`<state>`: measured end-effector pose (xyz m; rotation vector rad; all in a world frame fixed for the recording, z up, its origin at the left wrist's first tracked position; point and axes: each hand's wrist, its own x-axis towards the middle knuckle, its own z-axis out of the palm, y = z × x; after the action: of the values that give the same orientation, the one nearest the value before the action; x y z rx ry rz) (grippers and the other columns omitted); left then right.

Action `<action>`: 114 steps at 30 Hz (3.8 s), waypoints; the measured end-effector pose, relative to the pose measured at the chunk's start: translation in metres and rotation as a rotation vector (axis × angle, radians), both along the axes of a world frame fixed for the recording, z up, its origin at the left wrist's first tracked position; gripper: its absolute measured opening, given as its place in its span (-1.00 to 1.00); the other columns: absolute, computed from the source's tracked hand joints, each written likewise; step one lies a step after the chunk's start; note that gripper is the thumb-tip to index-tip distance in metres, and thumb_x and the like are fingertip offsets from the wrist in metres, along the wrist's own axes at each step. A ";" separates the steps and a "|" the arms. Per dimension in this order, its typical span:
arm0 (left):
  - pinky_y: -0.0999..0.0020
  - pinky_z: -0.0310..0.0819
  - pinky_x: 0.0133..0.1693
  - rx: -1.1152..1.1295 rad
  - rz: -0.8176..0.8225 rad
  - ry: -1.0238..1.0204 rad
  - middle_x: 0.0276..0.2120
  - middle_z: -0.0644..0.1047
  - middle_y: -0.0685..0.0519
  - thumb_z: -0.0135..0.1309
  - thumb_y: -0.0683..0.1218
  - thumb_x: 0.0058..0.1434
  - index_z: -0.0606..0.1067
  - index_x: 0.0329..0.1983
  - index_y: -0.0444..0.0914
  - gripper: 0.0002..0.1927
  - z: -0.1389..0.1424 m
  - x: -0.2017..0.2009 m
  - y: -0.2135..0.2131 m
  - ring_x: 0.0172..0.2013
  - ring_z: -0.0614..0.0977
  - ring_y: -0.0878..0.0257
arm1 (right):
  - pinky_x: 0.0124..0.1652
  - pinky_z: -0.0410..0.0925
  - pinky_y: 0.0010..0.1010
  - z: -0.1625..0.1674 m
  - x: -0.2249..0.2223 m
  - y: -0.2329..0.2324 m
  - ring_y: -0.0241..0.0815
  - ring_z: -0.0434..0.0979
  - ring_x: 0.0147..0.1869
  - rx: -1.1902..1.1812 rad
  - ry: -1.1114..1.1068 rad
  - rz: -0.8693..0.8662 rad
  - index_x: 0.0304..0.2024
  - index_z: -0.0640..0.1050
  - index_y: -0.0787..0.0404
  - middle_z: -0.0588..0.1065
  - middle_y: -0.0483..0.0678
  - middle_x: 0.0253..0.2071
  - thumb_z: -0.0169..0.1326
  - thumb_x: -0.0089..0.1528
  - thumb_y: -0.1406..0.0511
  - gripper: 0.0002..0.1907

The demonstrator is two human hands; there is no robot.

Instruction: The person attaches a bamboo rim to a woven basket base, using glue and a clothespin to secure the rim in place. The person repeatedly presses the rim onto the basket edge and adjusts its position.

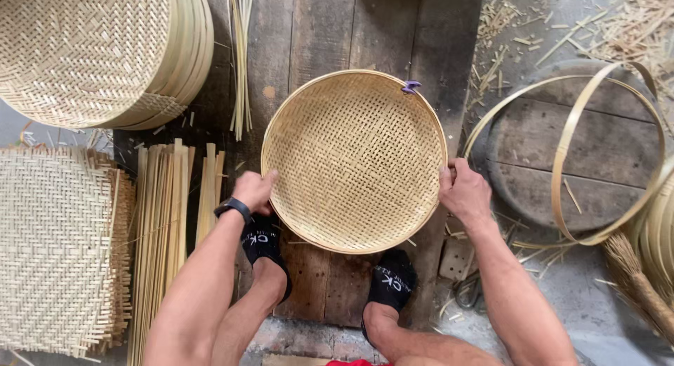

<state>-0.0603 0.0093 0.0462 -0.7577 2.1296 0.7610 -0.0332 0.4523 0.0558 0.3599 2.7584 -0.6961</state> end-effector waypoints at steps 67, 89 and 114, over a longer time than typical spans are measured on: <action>0.18 0.60 0.09 0.282 -0.890 1.363 0.03 0.66 -0.05 0.09 0.12 0.39 0.55 0.18 -0.22 -0.57 0.306 0.034 0.141 0.03 0.72 0.07 | 0.36 0.41 0.02 0.232 0.046 -0.028 0.08 0.53 0.37 -0.402 1.162 0.527 0.30 0.41 0.24 0.52 0.13 0.21 0.05 0.38 -0.01 -0.40; 0.15 0.49 0.24 0.413 -0.908 1.221 0.15 0.59 -0.22 0.01 -0.13 0.36 0.50 0.22 -0.37 -0.61 0.312 0.041 0.121 0.19 0.62 0.03 | 0.29 0.37 -0.11 0.273 0.042 -0.037 0.06 0.48 0.36 -0.332 0.757 0.636 0.33 0.45 0.33 0.48 0.13 0.28 -0.04 0.39 0.06 -0.40; 0.21 0.59 0.08 0.527 -0.741 1.166 0.12 0.60 -0.14 0.27 -0.01 0.26 0.48 0.26 -0.26 -0.47 0.297 0.022 0.101 0.11 0.65 0.02 | 0.08 0.55 -0.29 0.264 0.021 -0.039 -0.06 0.67 0.12 -0.499 0.790 0.538 0.15 0.58 0.21 0.63 0.05 0.01 0.08 0.40 0.05 -0.56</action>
<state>-0.0384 0.1107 0.3433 0.9667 2.6270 1.4126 -0.0122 0.4129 0.3203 -0.9075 2.9383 -1.5487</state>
